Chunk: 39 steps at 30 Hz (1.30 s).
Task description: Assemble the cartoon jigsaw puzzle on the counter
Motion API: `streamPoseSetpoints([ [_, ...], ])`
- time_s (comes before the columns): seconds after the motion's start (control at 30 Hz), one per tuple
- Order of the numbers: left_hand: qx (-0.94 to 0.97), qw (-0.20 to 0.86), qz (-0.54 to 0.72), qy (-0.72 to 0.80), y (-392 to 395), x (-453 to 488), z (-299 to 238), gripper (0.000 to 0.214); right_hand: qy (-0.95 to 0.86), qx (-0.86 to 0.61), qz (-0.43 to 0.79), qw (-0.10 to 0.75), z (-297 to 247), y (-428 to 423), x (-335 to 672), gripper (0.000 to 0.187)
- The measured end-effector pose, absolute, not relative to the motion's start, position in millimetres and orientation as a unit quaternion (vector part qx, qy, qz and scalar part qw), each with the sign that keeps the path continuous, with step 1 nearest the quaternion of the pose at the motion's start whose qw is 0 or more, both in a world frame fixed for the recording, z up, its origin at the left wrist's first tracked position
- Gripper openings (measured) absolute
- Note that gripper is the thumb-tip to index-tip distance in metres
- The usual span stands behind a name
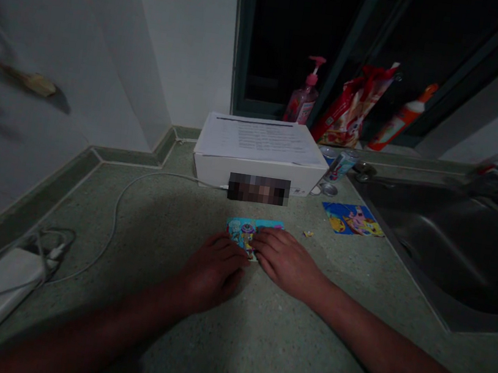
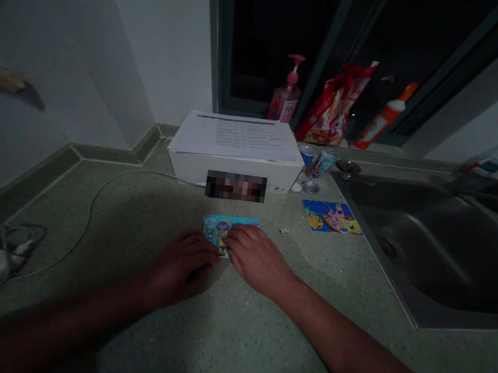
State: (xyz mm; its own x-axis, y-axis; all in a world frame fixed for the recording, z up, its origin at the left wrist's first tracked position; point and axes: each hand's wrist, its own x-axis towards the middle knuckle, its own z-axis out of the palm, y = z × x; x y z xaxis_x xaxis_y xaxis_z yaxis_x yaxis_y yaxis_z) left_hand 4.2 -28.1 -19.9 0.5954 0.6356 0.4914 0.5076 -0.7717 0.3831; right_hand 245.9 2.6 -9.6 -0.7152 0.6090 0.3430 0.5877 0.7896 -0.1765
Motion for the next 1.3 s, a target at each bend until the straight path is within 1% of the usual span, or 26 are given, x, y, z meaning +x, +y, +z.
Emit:
streamPoseSetpoints([
  [0.23,0.888,0.108,0.31,0.324,-28.3,3.6,-20.6,0.023,-0.927,-0.313,0.034,0.205,-9.0,0.7,245.6,0.027],
  [0.37,0.887,0.11,0.308,0.326,-28.5,3.5,-19.2,0.022,-0.918,-0.33,0.029,0.217,3.4,5.3,251.9,0.027],
  [0.5,0.887,0.111,0.316,0.319,-28.5,3.1,-18.4,0.024,-0.868,-0.448,-0.002,0.214,22.0,20.7,287.5,0.029],
  [0.6,0.885,0.111,0.32,0.319,-28.7,2.5,-17.8,0.025,-0.82,-0.547,-0.004,0.167,28.1,35.9,330.5,0.03],
  [0.67,0.886,0.113,0.316,0.32,-28.8,2.2,-17.3,0.025,-0.8,-0.584,0.017,0.133,26.8,44.3,355.9,0.03],
  [0.77,0.885,0.11,0.317,0.322,-28.6,1.8,-17.2,0.023,-0.815,-0.569,0.082,0.075,21.8,50.4,374.9,0.028],
  [0.83,0.884,0.106,0.323,0.321,-28.5,1.5,-17.6,0.024,-0.826,-0.549,0.114,0.062,19.3,50.5,374.2,0.027],
  [1.07,0.887,0.113,0.316,0.317,-28.9,0.0,-17.9,0.024,-0.835,-0.533,0.115,0.075,16.0,47.6,357.4,0.025],
  [1.3,0.885,0.107,0.333,0.308,-29.0,0.7,-16.8,0.026,-0.819,-0.554,0.117,0.091,12.9,48.7,359.8,0.017],
])
